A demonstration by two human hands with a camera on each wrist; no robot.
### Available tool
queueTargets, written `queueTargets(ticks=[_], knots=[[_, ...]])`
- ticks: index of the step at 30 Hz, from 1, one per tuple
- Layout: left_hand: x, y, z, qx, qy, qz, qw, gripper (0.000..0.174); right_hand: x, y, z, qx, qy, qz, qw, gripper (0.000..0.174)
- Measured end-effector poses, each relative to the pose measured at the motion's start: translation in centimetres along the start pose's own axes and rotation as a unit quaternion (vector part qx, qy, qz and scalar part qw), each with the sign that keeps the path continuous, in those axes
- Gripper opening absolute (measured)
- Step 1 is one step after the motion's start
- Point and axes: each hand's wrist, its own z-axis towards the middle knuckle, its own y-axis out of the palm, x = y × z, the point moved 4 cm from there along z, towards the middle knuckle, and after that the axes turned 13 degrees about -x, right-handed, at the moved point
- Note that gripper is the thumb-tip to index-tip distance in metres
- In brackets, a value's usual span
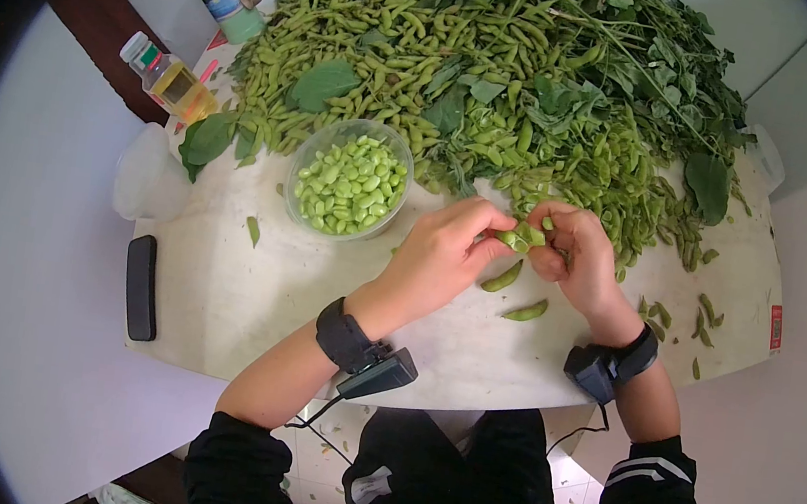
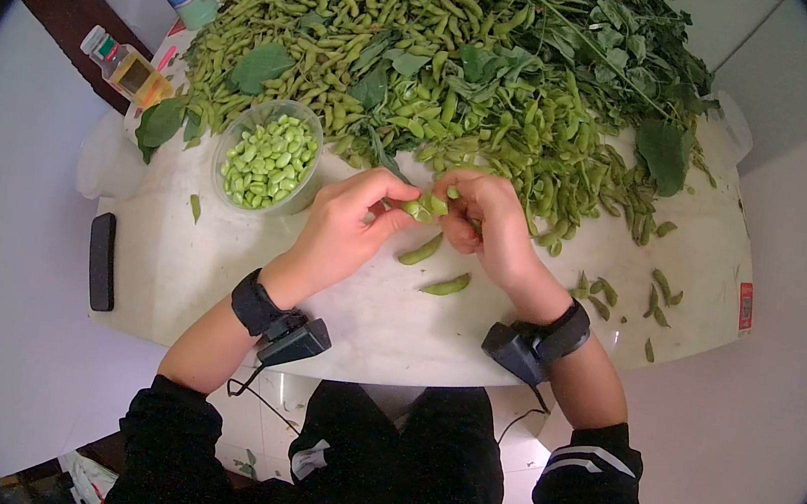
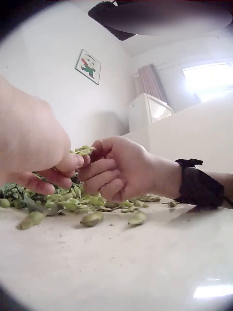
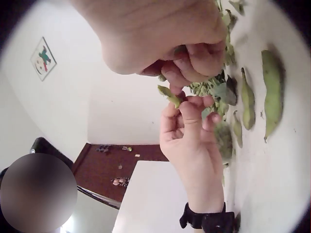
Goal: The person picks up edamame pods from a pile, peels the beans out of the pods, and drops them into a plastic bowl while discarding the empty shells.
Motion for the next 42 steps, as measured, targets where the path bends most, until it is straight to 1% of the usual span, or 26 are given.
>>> queueTargets(ticks=[1,2,4,8,10,14,16,20,22,26,28,29,31,32,34,35,37,38,40,42], knots=[[0.0,0.0,0.0,-0.002,-0.003,0.001,1.000,0.015,0.0,-0.1,0.0,-0.012,0.004,0.032,0.999,0.025],[-0.1,0.0,0.0,-0.002,-0.003,0.001,1.000,0.015,0.1,-0.2,0.1,-0.012,0.004,0.032,0.999,0.025],[0.0,0.0,0.0,-0.008,-0.003,0.026,1.000,0.016,0.1,-0.1,0.2,-0.062,-0.003,0.053,0.997,0.026],[0.1,0.0,0.1,-0.008,-0.013,0.003,1.000,0.015,0.3,-0.1,0.3,-0.056,0.005,0.070,0.996,0.031],[0.3,0.0,0.1,-0.004,0.001,0.004,1.000,0.016,0.0,0.1,0.1,-0.053,0.008,0.027,0.998,0.036],[0.3,-0.1,0.1,-0.007,-0.004,0.006,1.000,0.016,-0.1,0.5,0.1,-0.052,0.011,-0.021,0.998,0.037],[0.4,-0.1,0.2,-0.003,-0.002,0.009,1.000,0.016,-0.3,0.7,0.1,-0.070,-0.005,-0.132,0.989,0.032],[0.4,-0.1,0.1,0.001,-0.004,0.012,1.000,0.017,-0.3,0.9,0.2,-0.065,0.001,-0.140,0.988,0.031],[0.3,-0.2,0.1,0.005,-0.001,0.019,1.000,0.018,-0.4,1.0,0.1,-0.051,0.028,-0.106,0.993,0.027],[0.1,-0.1,0.1,0.006,0.000,0.010,1.000,0.020,-0.1,0.5,0.2,-0.051,0.028,-0.070,0.996,0.030],[-0.4,0.1,0.1,-0.003,-0.034,-0.073,0.997,0.020,-0.2,0.8,0.2,-0.050,0.039,-0.102,0.993,0.031],[-0.7,0.2,0.0,-0.003,-0.034,-0.073,0.997,0.020,-0.3,0.8,0.1,-0.050,0.039,-0.102,0.993,0.031],[-1.4,0.5,0.0,-0.013,-0.050,-0.172,0.984,0.023,-0.4,0.9,0.0,-0.053,0.032,-0.102,0.993,0.031],[-1.4,0.6,0.0,-0.013,-0.051,-0.172,0.984,0.023,-0.4,0.8,0.0,-0.053,0.033,-0.102,0.993,0.031],[-1.3,0.6,0.1,-0.011,-0.049,-0.211,0.976,0.027,-0.4,1.0,0.1,-0.082,0.023,-0.167,0.982,0.030],[-1.2,0.6,0.1,-0.011,-0.049,-0.211,0.976,0.027,-0.5,1.0,0.1,-0.082,0.023,-0.167,0.982,0.030],[-1.2,0.7,0.1,-0.016,-0.056,-0.274,0.960,0.030,-0.6,1.0,0.0,-0.065,0.028,-0.148,0.986,0.029],[-1.1,0.7,0.1,-0.017,-0.056,-0.274,0.960,0.030,-0.5,1.0,0.0,-0.064,0.028,-0.148,0.987,0.029],[-1.1,0.8,0.1,-0.018,-0.062,-0.325,0.944,0.026,-0.6,0.9,-0.1,-0.056,0.020,-0.145,0.988,0.029],[-1.2,0.8,0.1,-0.026,-0.074,-0.299,0.951,0.024,-0.5,0.8,0.0,-0.049,0.014,-0.148,0.988,0.031]])
